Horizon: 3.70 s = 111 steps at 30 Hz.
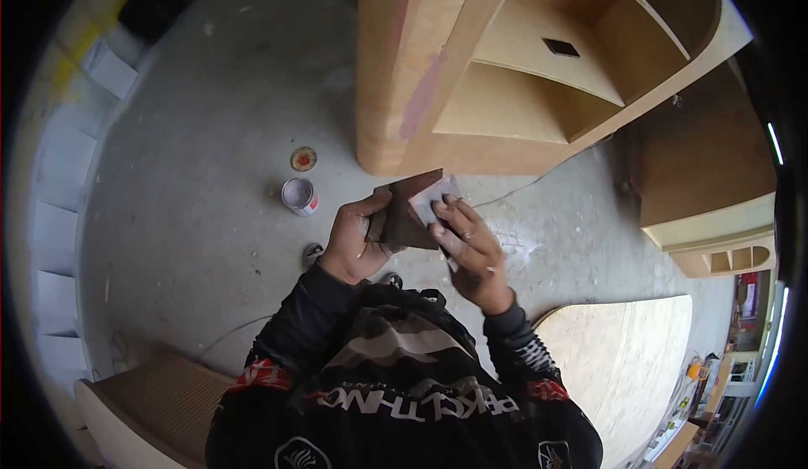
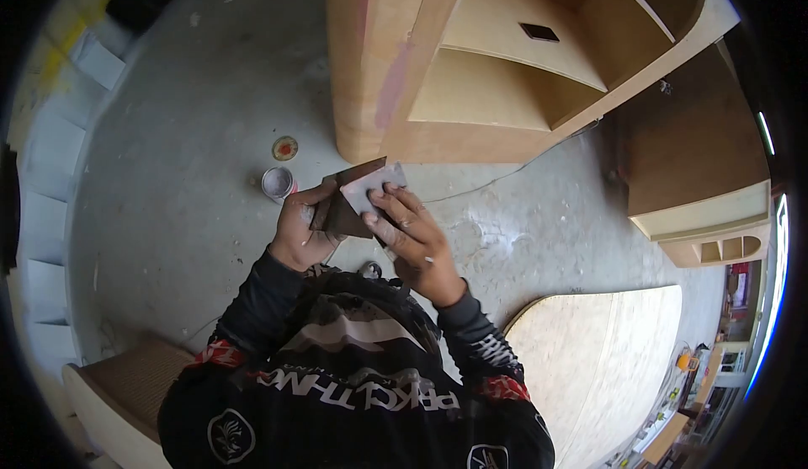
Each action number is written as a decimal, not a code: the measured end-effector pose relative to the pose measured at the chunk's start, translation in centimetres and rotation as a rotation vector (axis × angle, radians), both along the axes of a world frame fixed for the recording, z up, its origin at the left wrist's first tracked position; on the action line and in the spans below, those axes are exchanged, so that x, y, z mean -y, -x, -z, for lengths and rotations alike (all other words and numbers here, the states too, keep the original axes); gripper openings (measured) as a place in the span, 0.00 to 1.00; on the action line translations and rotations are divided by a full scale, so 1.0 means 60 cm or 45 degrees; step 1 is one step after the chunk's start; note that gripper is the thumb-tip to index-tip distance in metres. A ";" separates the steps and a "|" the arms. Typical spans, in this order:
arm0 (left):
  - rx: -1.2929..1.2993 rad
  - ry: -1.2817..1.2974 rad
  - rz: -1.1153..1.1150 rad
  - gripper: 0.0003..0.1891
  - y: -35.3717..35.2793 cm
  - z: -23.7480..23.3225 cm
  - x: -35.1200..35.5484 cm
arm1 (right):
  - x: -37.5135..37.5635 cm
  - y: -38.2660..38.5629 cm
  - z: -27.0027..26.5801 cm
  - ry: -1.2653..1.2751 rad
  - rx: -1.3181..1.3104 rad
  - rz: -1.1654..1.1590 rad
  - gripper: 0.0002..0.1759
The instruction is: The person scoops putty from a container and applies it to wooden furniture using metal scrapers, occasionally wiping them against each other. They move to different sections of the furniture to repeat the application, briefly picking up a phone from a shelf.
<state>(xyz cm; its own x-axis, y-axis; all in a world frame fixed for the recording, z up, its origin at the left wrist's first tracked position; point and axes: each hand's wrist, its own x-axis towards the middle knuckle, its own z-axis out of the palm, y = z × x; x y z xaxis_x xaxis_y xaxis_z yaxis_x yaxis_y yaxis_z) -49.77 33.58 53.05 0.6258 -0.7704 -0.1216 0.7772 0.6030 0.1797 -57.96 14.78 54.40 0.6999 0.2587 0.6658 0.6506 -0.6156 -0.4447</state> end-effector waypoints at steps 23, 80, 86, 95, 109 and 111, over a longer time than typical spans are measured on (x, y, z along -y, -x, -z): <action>1.291 -0.818 -0.245 0.20 -0.005 0.063 -0.033 | -0.015 0.043 -0.027 -1.022 -0.348 0.122 0.22; 0.313 -0.524 -0.082 0.15 -0.101 0.039 -0.048 | 0.079 -0.049 -0.036 0.290 -0.287 -0.006 0.30; 0.556 -0.836 0.015 0.12 -0.159 0.041 -0.051 | 0.046 -0.098 -0.023 0.585 -0.302 -0.240 0.29; 0.996 -1.407 -0.708 0.15 -0.284 0.086 -0.170 | 0.117 -0.291 0.097 0.376 -0.190 0.444 0.30; -0.384 -0.988 -0.172 0.18 -0.235 0.297 -0.197 | 0.180 -0.608 0.172 0.516 0.497 0.971 0.29; -0.345 -1.026 -0.211 0.18 -0.244 0.306 -0.203 | 0.178 -0.617 0.183 0.506 0.460 0.990 0.30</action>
